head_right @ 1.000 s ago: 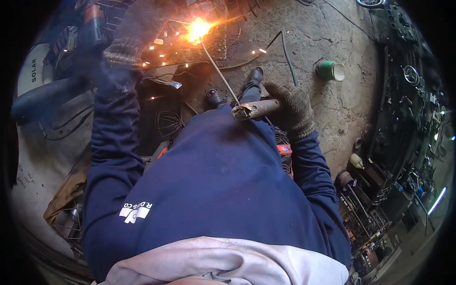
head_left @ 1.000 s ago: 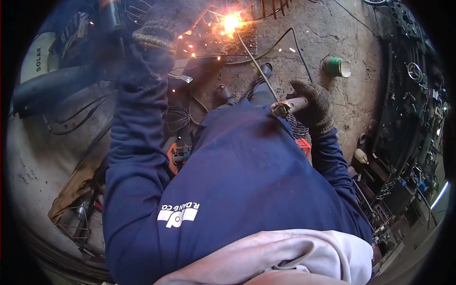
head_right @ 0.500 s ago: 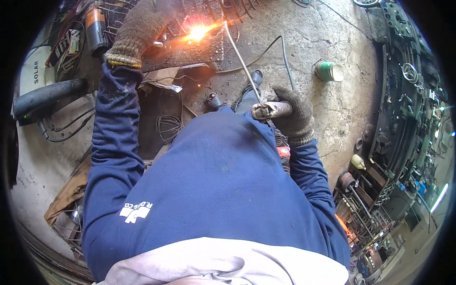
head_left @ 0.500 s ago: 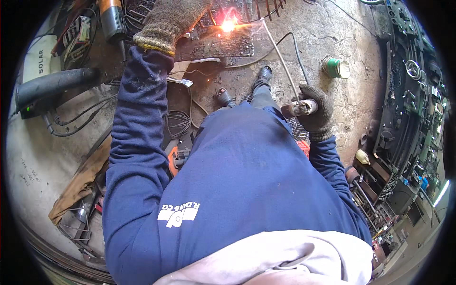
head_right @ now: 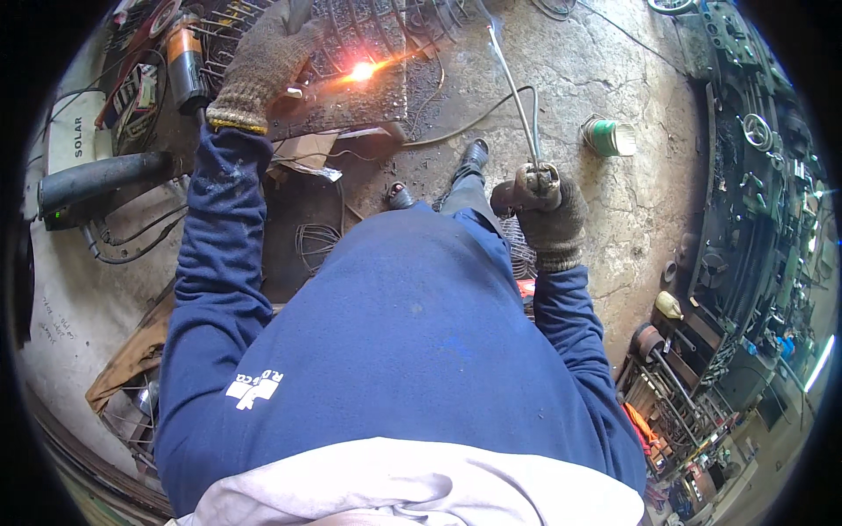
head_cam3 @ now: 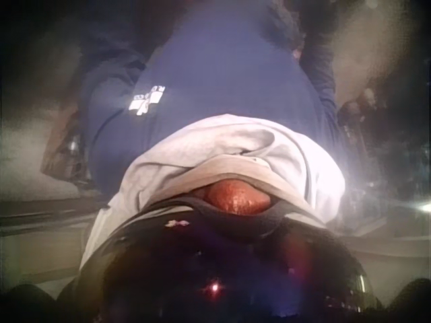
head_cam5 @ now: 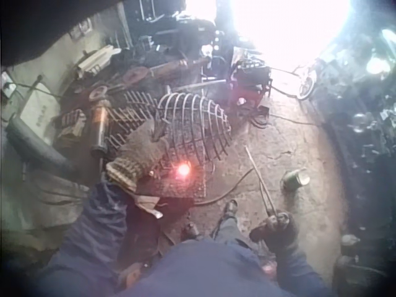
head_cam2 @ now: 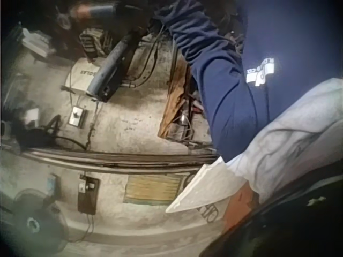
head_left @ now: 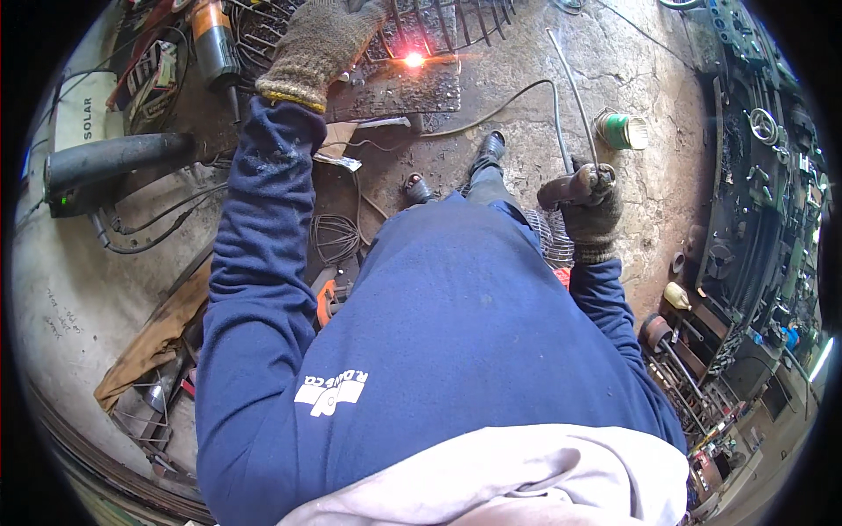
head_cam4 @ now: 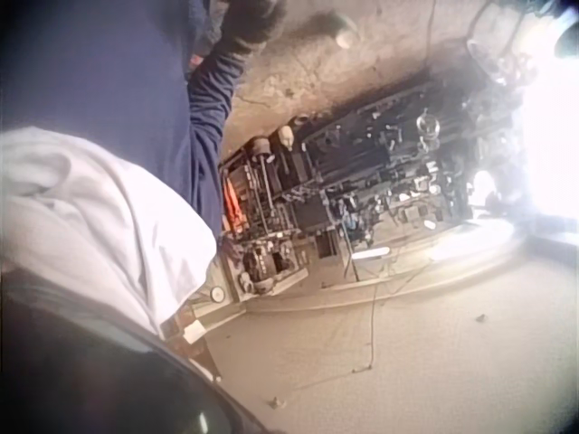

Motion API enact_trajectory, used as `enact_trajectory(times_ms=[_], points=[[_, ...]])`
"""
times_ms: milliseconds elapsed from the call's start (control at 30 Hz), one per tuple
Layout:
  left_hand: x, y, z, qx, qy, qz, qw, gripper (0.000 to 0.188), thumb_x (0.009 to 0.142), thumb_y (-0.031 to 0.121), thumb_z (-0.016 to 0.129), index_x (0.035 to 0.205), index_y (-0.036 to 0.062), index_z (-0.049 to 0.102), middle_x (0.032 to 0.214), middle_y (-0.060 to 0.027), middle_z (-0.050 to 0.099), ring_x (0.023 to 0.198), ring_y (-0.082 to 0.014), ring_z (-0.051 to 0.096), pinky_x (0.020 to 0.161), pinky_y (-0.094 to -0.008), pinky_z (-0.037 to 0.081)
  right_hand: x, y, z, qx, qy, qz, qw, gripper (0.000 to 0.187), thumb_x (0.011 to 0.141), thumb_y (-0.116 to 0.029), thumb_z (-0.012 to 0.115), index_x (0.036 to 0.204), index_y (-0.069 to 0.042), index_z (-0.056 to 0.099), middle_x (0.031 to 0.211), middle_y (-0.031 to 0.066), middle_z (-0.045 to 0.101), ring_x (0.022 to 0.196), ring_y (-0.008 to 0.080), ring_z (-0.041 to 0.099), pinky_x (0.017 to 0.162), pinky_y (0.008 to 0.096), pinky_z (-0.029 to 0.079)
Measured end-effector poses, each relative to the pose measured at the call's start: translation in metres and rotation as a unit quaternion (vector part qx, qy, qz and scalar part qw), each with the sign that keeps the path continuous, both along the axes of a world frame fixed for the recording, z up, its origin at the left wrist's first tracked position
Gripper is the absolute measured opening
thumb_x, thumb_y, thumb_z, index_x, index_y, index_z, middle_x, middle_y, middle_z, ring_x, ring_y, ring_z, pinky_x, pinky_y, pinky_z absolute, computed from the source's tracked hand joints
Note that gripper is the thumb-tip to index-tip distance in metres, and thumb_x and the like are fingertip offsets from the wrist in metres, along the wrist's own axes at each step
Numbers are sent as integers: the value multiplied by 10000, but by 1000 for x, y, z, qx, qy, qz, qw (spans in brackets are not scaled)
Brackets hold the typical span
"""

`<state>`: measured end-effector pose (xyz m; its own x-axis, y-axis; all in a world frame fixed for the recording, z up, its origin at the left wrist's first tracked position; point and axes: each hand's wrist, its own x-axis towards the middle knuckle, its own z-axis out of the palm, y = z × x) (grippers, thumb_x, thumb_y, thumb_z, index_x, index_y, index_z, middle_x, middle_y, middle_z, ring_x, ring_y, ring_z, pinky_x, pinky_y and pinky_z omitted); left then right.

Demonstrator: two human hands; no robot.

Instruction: The person hammers a metal pipe, positions it onto a wire mesh sphere, and welds the pipe to the sphere using a welding tool.

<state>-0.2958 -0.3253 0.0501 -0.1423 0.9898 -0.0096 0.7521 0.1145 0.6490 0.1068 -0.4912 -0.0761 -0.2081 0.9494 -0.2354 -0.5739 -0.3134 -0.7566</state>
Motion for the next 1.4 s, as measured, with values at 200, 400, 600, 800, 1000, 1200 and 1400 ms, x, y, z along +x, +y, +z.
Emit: enact_trajectory(times_ms=[200, 400, 600, 800, 1000, 1200, 1400], points=[[-17, 5, -18, -60, -42, -16, 997, 524, 930, 348, 691, 1358, 66, 584, 1091, -210, 715, 958, -348, 718, 850, -419, 569, -4, 8, 3, -39, 248, 35, 967, 426, 1024, -307, 524, 1201, 72, 602, 1109, 217, 664, 1009, 302, 660, 918, 475, 545], [0, -2, -5, 31, -35, -11, 999, 392, 914, 272, 682, 1256, 85, 639, 1056, -181, 718, 1039, -357, 694, 904, -446, 529, -17, -6, 25, 305, -512, 34, 802, 399, 901, -116, 757, 1253, 3, 612, 1133, 176, 693, 982, 273, 719, 859, 399, 605], [-5, 0, -11, 65, 98, -32, 993, 367, 906, 271, 687, 1217, 81, 643, 1043, -201, 711, 1021, -404, 686, 881, -471, 529, -28, -1, 39, 344, -551, 69, 757, 488, 735, -153, 906, 1156, -28, 693, 995, 140, 754, 947, 258, 758, 820, 364, 600], [0, -3, -4, 27, -12, -14, 999, 354, 905, 278, 685, 1189, 71, 639, 1020, -207, 707, 999, -420, 685, 859, -485, 523, -49, 20, 50, 341, -623, 146, 689, 463, 714, -300, 897, 1100, -96, 743, 948, 174, 753, 886, 354, 751, 766, 423, 598], [0, -1, -5, 19, 14, -1, 1000, 364, 905, 303, 681, 1168, 57, 624, 1014, -236, 693, 1013, -444, 672, 866, -496, 510, -50, 26, 46, 340, -632, 195, 668, 565, 723, -196, 918, 1213, -53, 677, 1078, 159, 747, 983, 316, 746, 856, 405, 594], [2, 0, -2, 3, 3, -4, 1000, 386, 906, 301, 669, 1181, 37, 608, 1070, -275, 681, 1062, -475, 651, 889, -503, 509, -55, 29, 40, 339, -610, 162, 698, 470, 708, -206, 878, 1141, -103, 724, 984, 159, 748, 931, 350, 745, 812, 422, 595], [-4, 2, -13, 45, 27, -8, 999, 375, 914, 295, 665, 1187, 43, 612, 1056, -266, 689, 1052, -473, 658, 881, -497, 516, -53, 32, 34, 339, -617, 131, 698, 450, 694, -227, 866, 1114, -121, 744, 946, 166, 748, 903, 374, 743, 782, 430, 599]])
